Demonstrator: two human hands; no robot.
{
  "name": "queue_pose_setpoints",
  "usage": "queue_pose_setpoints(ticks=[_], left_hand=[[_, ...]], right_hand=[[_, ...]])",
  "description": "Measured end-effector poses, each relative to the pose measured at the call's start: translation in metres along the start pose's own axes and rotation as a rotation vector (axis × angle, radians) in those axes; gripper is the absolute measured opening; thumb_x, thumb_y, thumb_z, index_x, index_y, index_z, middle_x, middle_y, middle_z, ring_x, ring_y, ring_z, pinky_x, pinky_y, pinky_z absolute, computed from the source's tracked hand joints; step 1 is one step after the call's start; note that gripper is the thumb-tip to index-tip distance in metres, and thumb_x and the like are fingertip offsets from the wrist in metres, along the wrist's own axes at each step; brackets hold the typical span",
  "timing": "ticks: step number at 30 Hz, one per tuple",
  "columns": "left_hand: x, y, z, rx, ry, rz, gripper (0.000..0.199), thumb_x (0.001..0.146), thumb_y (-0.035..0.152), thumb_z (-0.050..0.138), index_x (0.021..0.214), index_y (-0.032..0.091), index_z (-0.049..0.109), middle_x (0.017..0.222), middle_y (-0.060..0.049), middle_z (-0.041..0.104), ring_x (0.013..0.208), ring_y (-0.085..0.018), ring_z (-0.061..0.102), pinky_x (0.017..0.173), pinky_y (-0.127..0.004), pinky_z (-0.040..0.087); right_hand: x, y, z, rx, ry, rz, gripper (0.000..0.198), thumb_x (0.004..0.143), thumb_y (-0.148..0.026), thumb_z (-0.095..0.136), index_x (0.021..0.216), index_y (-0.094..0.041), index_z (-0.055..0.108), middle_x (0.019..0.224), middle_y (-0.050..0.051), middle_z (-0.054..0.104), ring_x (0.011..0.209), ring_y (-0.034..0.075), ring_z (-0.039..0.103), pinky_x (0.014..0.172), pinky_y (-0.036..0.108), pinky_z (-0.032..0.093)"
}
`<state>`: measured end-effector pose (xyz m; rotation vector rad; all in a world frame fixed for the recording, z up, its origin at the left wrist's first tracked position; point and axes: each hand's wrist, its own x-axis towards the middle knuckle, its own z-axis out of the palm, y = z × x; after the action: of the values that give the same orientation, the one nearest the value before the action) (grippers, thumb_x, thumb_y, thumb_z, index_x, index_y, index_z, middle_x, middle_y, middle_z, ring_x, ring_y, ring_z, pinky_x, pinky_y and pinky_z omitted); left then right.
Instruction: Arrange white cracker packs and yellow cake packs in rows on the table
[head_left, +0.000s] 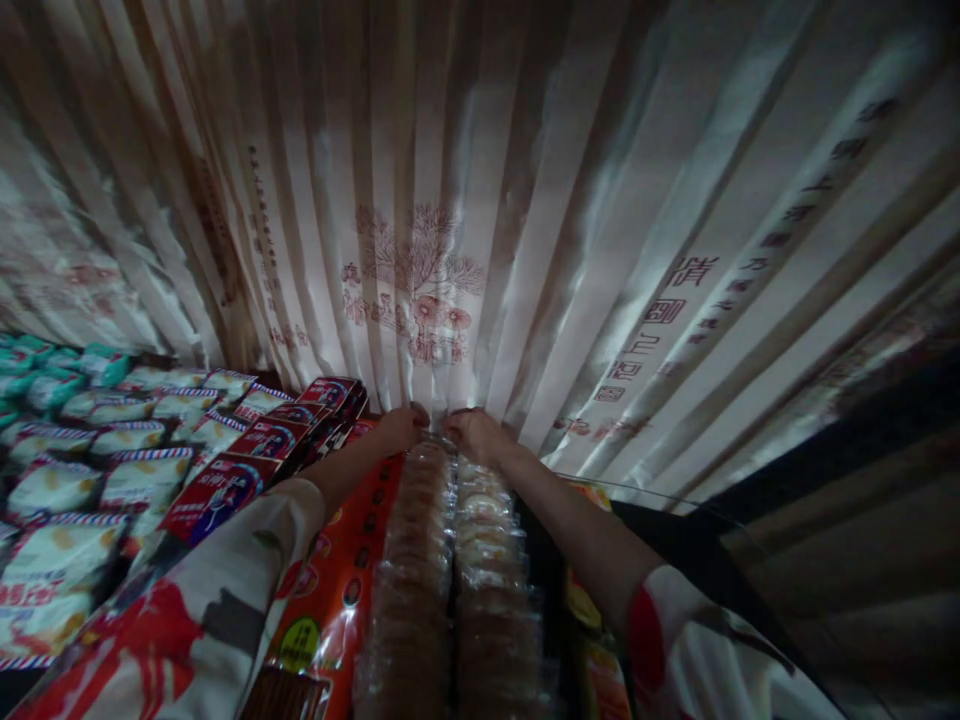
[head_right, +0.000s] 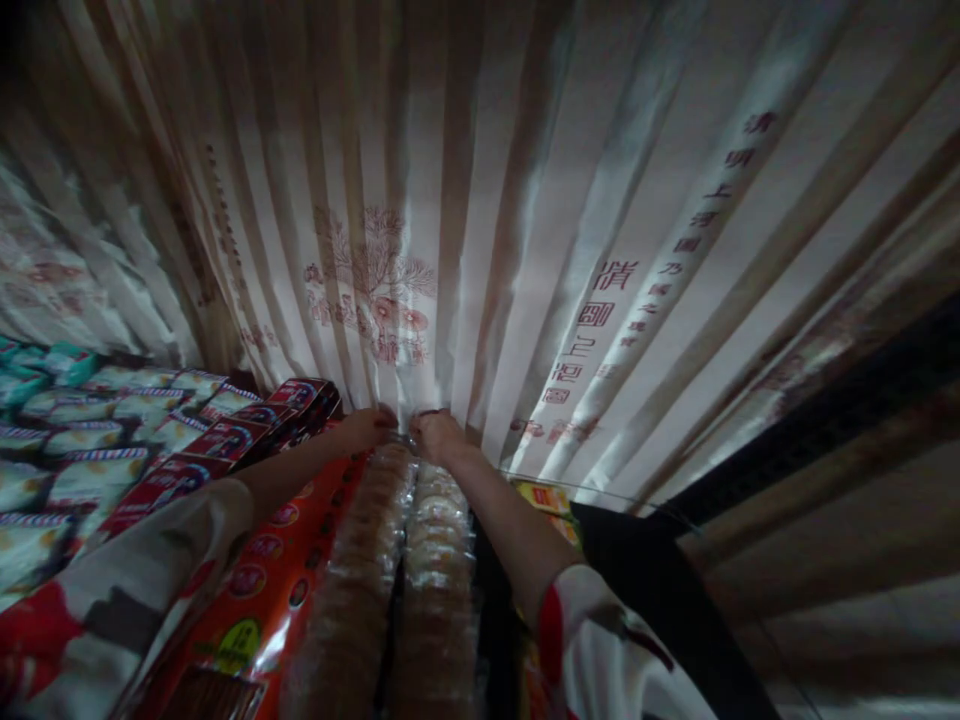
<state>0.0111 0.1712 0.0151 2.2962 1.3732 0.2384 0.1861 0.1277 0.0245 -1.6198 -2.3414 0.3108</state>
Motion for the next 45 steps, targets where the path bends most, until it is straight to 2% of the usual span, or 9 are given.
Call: queue_pose_setpoints(ticks=[7,17,21,24,26,31,35,40,45], left_hand=[[0.010,-0.004,0.009,-0.027,-0.016,-0.020,0.016,0.072,0.020,0.058,0.082,0.016,0.071,0.079,-0.003,0.070,0.077,-0.015,0.063,0.068,-0.020,0.047],[0.002,-0.011,0.006,-0.141,0.051,-0.002,0.024,0.075,0.017,0.056,0.097,0.016,0.064,0.086,-0.002,0.068,0.078,-0.013,0.061,0.071,-0.020,0.046],[-0.005,-0.010,-0.001,-0.239,-0.044,0.034,0.019,0.074,0.016,0.054,0.087,0.014,0.067,0.077,-0.001,0.067,0.071,-0.014,0.059,0.065,-0.021,0.045],[-0.009,-0.008,-0.004,-0.244,-0.155,0.019,0.017,0.073,0.019,0.055,0.081,0.013,0.069,0.069,0.000,0.065,0.067,-0.013,0.058,0.059,-0.020,0.041],[-0.010,-0.007,-0.004,-0.200,-0.175,0.023,0.016,0.070,0.018,0.057,0.078,0.012,0.070,0.066,0.000,0.065,0.066,-0.014,0.057,0.057,-0.019,0.039],[-0.010,-0.008,0.003,-0.139,-0.096,0.001,0.018,0.071,0.018,0.056,0.079,0.011,0.070,0.069,-0.002,0.066,0.066,-0.013,0.057,0.055,-0.019,0.038],[-0.010,-0.012,0.005,-0.115,-0.007,-0.015,0.020,0.075,0.020,0.053,0.085,0.012,0.069,0.078,-0.003,0.068,0.069,-0.013,0.059,0.059,-0.018,0.041],[-0.012,-0.016,0.004,-0.082,0.043,0.006,0.013,0.074,0.017,0.057,0.079,0.016,0.069,0.077,-0.002,0.069,0.072,-0.013,0.060,0.064,-0.019,0.042],[-0.016,-0.010,0.005,-0.070,0.080,0.003,0.014,0.076,0.016,0.055,0.082,0.015,0.068,0.080,-0.003,0.068,0.075,-0.013,0.059,0.066,-0.020,0.042]], right_hand=[[0.010,0.012,0.013,0.050,-0.053,-0.002,0.022,0.068,-0.006,0.055,0.076,-0.016,0.073,0.075,0.003,0.070,0.073,0.014,0.062,0.066,0.020,0.043],[0.009,0.020,0.027,0.129,0.025,0.113,0.016,0.074,-0.014,0.060,0.089,-0.015,0.067,0.080,0.004,0.069,0.074,0.013,0.062,0.067,0.020,0.044],[0.004,0.019,0.018,0.144,0.041,-0.037,0.017,0.076,-0.013,0.056,0.087,-0.016,0.068,0.085,0.004,0.068,0.077,0.013,0.061,0.070,0.020,0.043],[0.002,0.019,0.013,0.099,-0.050,-0.215,0.014,0.077,-0.018,0.057,0.077,-0.016,0.071,0.077,0.003,0.069,0.074,0.013,0.060,0.074,0.022,0.042],[0.002,0.020,0.015,0.046,-0.077,-0.243,0.013,0.076,-0.019,0.060,0.073,-0.017,0.072,0.071,0.002,0.069,0.072,0.013,0.060,0.075,0.023,0.041],[0.005,0.021,0.023,-0.047,-0.010,-0.184,0.012,0.072,-0.013,0.061,0.066,-0.017,0.070,0.066,0.002,0.068,0.072,0.014,0.060,0.082,0.026,0.039],[0.002,0.016,0.022,-0.070,0.046,-0.120,0.015,0.079,-0.014,0.054,0.078,-0.015,0.070,0.078,0.007,0.066,0.080,0.016,0.059,0.080,0.026,0.041],[-0.007,0.007,0.018,-0.085,0.070,-0.087,0.016,0.084,-0.020,0.052,0.085,-0.017,0.067,0.086,0.008,0.063,0.089,0.017,0.058,0.085,0.026,0.041],[-0.010,0.005,0.020,0.035,0.101,0.003,0.013,0.083,-0.019,0.054,0.087,-0.016,0.065,0.087,0.005,0.061,0.079,0.013,0.058,0.074,0.022,0.043]])
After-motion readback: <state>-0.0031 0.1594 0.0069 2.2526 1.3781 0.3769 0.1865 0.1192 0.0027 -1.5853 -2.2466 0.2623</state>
